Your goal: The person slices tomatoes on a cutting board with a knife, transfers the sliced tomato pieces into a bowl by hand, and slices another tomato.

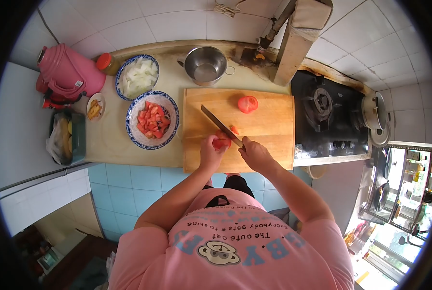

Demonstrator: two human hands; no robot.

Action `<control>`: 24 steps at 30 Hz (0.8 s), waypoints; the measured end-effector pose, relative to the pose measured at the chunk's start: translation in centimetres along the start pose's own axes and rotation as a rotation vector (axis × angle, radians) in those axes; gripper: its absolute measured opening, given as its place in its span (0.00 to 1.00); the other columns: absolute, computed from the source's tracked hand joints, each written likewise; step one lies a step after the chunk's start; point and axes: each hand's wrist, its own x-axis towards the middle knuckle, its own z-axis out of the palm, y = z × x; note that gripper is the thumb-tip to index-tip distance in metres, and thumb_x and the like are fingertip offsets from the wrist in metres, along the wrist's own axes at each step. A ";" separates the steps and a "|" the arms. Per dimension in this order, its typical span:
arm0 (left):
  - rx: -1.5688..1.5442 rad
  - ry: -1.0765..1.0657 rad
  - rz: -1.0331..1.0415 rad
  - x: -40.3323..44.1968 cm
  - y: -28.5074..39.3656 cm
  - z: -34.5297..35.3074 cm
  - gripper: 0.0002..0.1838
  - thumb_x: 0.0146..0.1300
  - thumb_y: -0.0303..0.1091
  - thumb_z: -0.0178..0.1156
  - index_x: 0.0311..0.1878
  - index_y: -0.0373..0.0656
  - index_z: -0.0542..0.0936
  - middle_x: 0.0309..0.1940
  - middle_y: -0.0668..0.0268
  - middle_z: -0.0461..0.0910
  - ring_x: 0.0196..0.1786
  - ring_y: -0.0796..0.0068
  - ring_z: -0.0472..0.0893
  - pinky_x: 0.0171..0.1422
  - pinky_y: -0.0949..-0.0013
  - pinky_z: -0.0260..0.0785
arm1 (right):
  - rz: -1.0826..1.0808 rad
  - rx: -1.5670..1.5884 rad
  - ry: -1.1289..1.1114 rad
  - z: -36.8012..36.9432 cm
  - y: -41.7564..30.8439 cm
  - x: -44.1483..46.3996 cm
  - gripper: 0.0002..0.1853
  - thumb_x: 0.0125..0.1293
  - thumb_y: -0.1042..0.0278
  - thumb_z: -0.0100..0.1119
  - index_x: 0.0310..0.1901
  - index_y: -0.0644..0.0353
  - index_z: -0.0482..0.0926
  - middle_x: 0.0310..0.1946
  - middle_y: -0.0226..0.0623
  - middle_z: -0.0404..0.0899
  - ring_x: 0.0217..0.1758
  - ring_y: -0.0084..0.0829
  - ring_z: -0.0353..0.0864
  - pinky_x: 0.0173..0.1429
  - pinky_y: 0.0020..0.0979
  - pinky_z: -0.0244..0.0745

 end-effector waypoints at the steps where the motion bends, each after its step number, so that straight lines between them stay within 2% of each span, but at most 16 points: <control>1: -0.010 0.002 0.021 0.1 -0.5 0.2 0.25 0.52 0.32 0.75 0.51 0.37 0.75 0.43 0.59 0.79 0.39 0.70 0.81 0.42 0.69 0.76 | -0.006 0.003 0.013 0.5 0.2 0.5 0.12 0.69 0.64 0.56 0.43 0.64 0.68 0.30 0.55 0.81 0.39 0.57 0.82 0.43 0.52 0.76; 8: -0.021 -0.094 -0.105 0.0 -1.4 -1.5 0.23 0.57 0.29 0.71 0.54 0.39 0.73 0.42 0.62 0.78 0.38 0.73 0.82 0.43 0.70 0.77 | -0.032 0.007 0.133 3.7 1.4 1.5 0.13 0.69 0.63 0.56 0.42 0.63 0.68 0.31 0.56 0.81 0.37 0.58 0.81 0.41 0.53 0.76; 10: -0.290 -0.195 -0.208 0.5 -2.6 -1.9 0.22 0.55 0.34 0.73 0.51 0.39 0.76 0.44 0.54 0.79 0.43 0.63 0.81 0.47 0.65 0.76 | -0.020 0.058 0.182 3.8 1.7 1.5 0.12 0.69 0.64 0.57 0.42 0.63 0.67 0.31 0.56 0.81 0.36 0.59 0.81 0.40 0.52 0.76; 11: -0.290 -0.194 -0.205 0.7 -3.1 -2.0 0.22 0.55 0.34 0.73 0.51 0.39 0.76 0.44 0.54 0.79 0.43 0.63 0.81 0.47 0.65 0.76 | -0.022 0.057 0.184 3.8 1.9 1.4 0.12 0.69 0.64 0.57 0.42 0.63 0.67 0.31 0.56 0.81 0.36 0.59 0.81 0.40 0.52 0.76; 14: -0.258 -0.224 -0.098 1.4 -3.7 -2.1 0.23 0.55 0.33 0.72 0.52 0.38 0.76 0.45 0.54 0.80 0.41 0.66 0.83 0.46 0.67 0.77 | -0.050 0.176 0.204 2.8 2.3 1.1 0.12 0.68 0.66 0.59 0.41 0.64 0.67 0.30 0.55 0.81 0.36 0.59 0.81 0.39 0.52 0.75; 16: -0.280 -0.284 -0.132 1.4 -3.1 -2.5 0.23 0.57 0.33 0.72 0.52 0.37 0.75 0.44 0.55 0.81 0.41 0.67 0.83 0.43 0.68 0.77 | -0.059 0.207 0.170 1.5 1.9 0.0 0.13 0.67 0.66 0.61 0.41 0.64 0.68 0.29 0.54 0.81 0.35 0.58 0.81 0.38 0.51 0.75; 20: -0.295 -0.273 -0.116 1.4 -1.7 -2.8 0.21 0.59 0.31 0.70 0.53 0.35 0.75 0.41 0.57 0.82 0.39 0.70 0.84 0.39 0.70 0.77 | -0.067 0.184 0.095 -1.5 0.8 -1.7 0.14 0.67 0.65 0.61 0.40 0.64 0.68 0.28 0.52 0.81 0.34 0.57 0.81 0.38 0.50 0.75; 22: -0.291 -0.383 -0.240 1.5 -0.4 -3.6 0.20 0.63 0.26 0.67 0.56 0.38 0.72 0.44 0.61 0.79 0.34 0.76 0.83 0.38 0.74 0.77 | -0.057 0.114 0.040 -2.0 0.6 -2.0 0.14 0.68 0.64 0.61 0.40 0.63 0.68 0.27 0.51 0.80 0.34 0.57 0.81 0.37 0.50 0.75; 23: -0.291 -0.382 -0.239 1.5 -0.2 -3.6 0.20 0.63 0.26 0.67 0.56 0.38 0.72 0.44 0.61 0.79 0.34 0.76 0.83 0.38 0.74 0.77 | -0.057 0.114 0.040 -2.0 0.7 -2.1 0.14 0.68 0.64 0.61 0.40 0.63 0.68 0.27 0.51 0.80 0.34 0.57 0.81 0.37 0.50 0.75; 24: -0.293 -0.364 -0.221 1.5 -0.1 -3.6 0.20 0.62 0.27 0.68 0.55 0.37 0.73 0.40 0.61 0.80 0.32 0.75 0.83 0.36 0.73 0.77 | -0.051 0.096 0.017 -2.0 0.8 -2.1 0.13 0.68 0.64 0.61 0.40 0.63 0.68 0.27 0.51 0.80 0.34 0.57 0.81 0.38 0.51 0.75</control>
